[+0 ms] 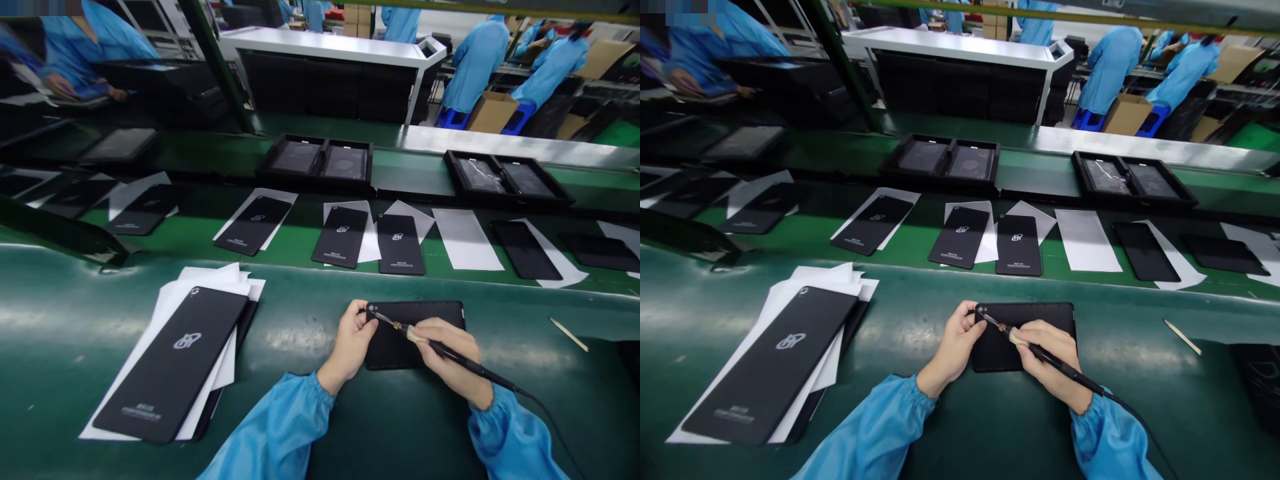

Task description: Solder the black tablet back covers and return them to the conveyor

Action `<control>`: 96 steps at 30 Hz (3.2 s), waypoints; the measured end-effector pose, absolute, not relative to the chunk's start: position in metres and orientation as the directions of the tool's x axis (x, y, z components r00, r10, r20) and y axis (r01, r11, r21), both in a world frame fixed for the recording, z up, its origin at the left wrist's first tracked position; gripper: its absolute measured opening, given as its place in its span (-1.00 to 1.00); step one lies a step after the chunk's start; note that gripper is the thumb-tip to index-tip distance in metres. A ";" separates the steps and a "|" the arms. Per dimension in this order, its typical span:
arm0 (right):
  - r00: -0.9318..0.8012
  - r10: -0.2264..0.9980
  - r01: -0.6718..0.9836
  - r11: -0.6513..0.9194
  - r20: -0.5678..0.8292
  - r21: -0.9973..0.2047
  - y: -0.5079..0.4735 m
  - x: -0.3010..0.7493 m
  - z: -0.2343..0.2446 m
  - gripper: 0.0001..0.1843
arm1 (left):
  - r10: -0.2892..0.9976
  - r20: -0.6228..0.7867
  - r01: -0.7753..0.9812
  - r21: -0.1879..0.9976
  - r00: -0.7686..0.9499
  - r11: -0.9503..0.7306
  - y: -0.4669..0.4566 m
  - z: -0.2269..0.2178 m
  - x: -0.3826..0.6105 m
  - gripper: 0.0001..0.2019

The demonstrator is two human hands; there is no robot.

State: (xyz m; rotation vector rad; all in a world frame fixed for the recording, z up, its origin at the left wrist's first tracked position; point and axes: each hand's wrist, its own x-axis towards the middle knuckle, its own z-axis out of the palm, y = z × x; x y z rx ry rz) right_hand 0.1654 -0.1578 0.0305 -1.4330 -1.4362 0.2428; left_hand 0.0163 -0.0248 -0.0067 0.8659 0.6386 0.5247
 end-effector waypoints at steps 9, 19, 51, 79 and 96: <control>0.253 0.852 0.599 0.234 0.459 -0.766 -0.159 0.171 0.029 -0.76 | 0.653 -0.294 -0.153 0.829 0.698 0.537 -0.024 -0.006 0.016 -0.69; 0.256 0.867 0.578 0.216 0.426 -0.787 -0.158 0.179 0.040 -0.76 | 0.649 -0.290 -0.151 0.831 0.703 0.535 -0.025 -0.008 0.015 -0.71; 0.266 0.871 0.577 0.200 0.413 -0.792 -0.148 0.178 0.038 -0.77 | 0.656 -0.291 -0.142 0.840 0.697 0.524 -0.026 -0.006 0.015 -0.71; 0.505 0.683 0.673 0.070 0.528 -0.736 -0.164 0.144 0.016 -0.85 | 0.662 -0.284 -0.163 0.833 0.694 0.529 -0.027 -0.009 0.017 -0.70; 0.475 0.608 0.742 0.112 0.636 -0.661 -0.176 0.162 0.009 -0.69 | 0.668 -0.292 -0.161 0.833 0.684 0.530 -0.026 -0.006 0.018 -0.68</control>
